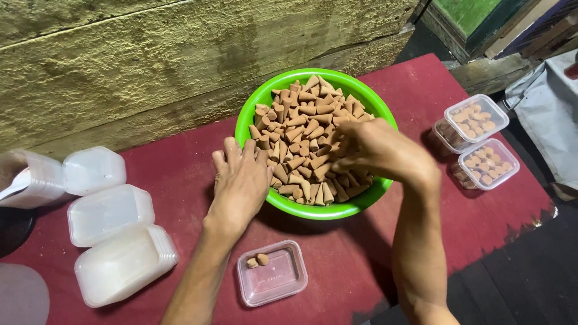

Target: Packing incense cones from a large bowl into small plastic containers for retail.

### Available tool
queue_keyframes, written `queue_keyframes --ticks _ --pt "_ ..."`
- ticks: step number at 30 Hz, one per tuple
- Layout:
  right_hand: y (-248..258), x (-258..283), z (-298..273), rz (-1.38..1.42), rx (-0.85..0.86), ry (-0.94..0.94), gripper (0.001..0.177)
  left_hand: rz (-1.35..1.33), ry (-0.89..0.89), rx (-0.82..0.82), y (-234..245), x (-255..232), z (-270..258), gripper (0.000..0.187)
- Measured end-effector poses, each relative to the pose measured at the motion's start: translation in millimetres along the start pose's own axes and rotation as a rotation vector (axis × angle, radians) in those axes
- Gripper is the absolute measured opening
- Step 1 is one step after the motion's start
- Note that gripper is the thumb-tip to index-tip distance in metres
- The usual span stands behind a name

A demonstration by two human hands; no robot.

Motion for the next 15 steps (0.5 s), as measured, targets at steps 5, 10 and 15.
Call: queue_keyframes --ticks 5,10,15 --pt "3 -13 -38 -0.191 0.044 -0.213 0.036 -0.01 -0.02 0.014 9 0 -2 0.029" --pt "-14 -21 -60 -0.222 0.091 -0.356 0.03 -0.01 -0.009 0.013 6 -2 -1 0.032" --pt "-23 -14 -54 -0.065 0.053 -0.29 0.02 -0.029 0.003 -0.016 8 0 2 0.033"
Point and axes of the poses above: each hand's wrist, its own z-axis towards the middle knuckle, its own y-axis out of the back of the hand, x = y × z, the point moved 5 cm from there along z, towards the middle knuckle, and after that the axes turned 1 degree about -z, right-handed, at the moved point
